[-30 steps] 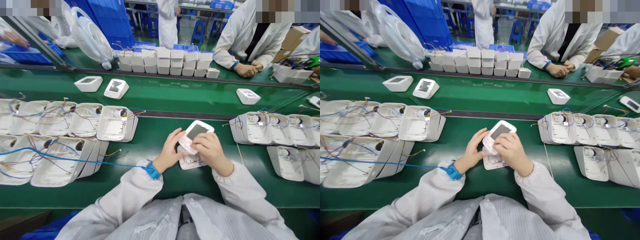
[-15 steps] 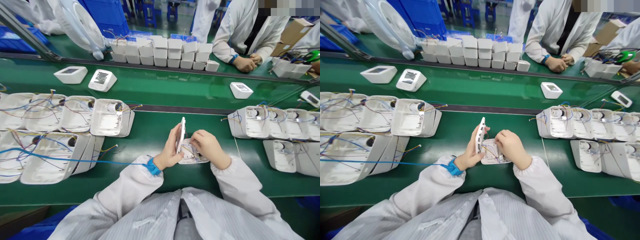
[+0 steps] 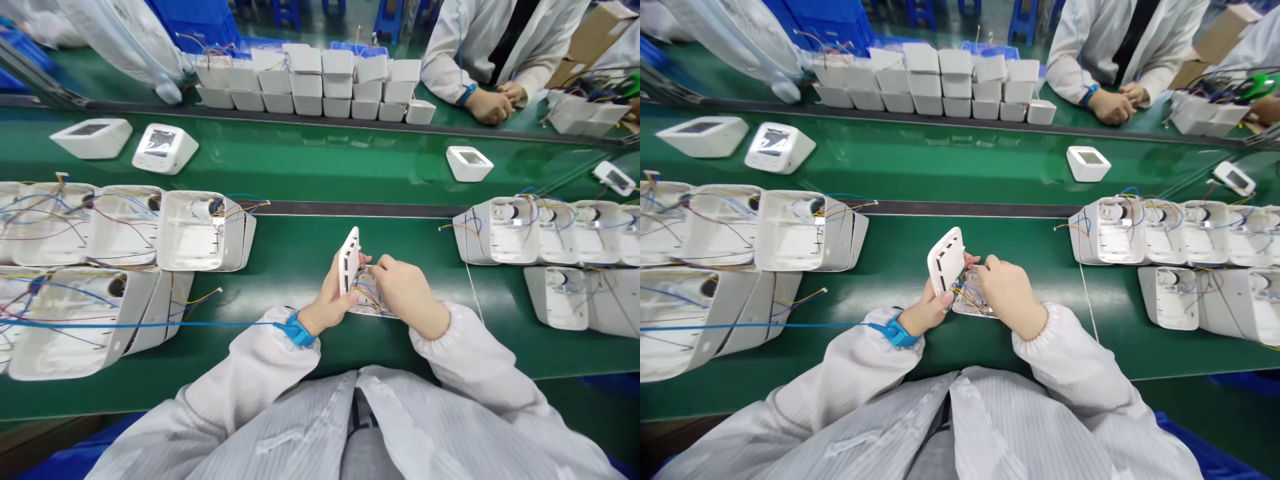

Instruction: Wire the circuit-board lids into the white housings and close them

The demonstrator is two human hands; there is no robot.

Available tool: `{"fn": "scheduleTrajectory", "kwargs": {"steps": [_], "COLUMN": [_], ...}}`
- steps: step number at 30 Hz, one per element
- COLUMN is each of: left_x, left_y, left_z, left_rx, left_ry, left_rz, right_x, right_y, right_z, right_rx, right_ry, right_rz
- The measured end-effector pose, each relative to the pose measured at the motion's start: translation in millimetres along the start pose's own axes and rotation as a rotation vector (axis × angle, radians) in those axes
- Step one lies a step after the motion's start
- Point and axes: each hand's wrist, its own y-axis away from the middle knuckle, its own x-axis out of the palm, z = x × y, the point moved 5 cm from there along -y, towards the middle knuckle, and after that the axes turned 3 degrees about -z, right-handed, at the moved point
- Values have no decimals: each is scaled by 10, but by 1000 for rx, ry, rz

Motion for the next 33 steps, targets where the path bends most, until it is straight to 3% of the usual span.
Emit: {"fn": "scheduleTrajectory", "kwargs": {"steps": [7,15,21,33], "left_x": [-16,1,-3,-11], "left_y": [14,10,4,-23], "left_z": [19,-25,-17,-18], "left_rx": [18,16,-7,-2], "left_ry": [-14,25,1,-1], "left_rz": [2,10,-6,49], "right_x": [-19,59,62,29], "right_y": [-42,-24,-31,-28], "right_z": [63,-104,-109,-105], "right_rx": [9,30,-3,-66], "right_ry": [51,-233,-283,-354], "right_rz": [5,-198,-272,-271]}}
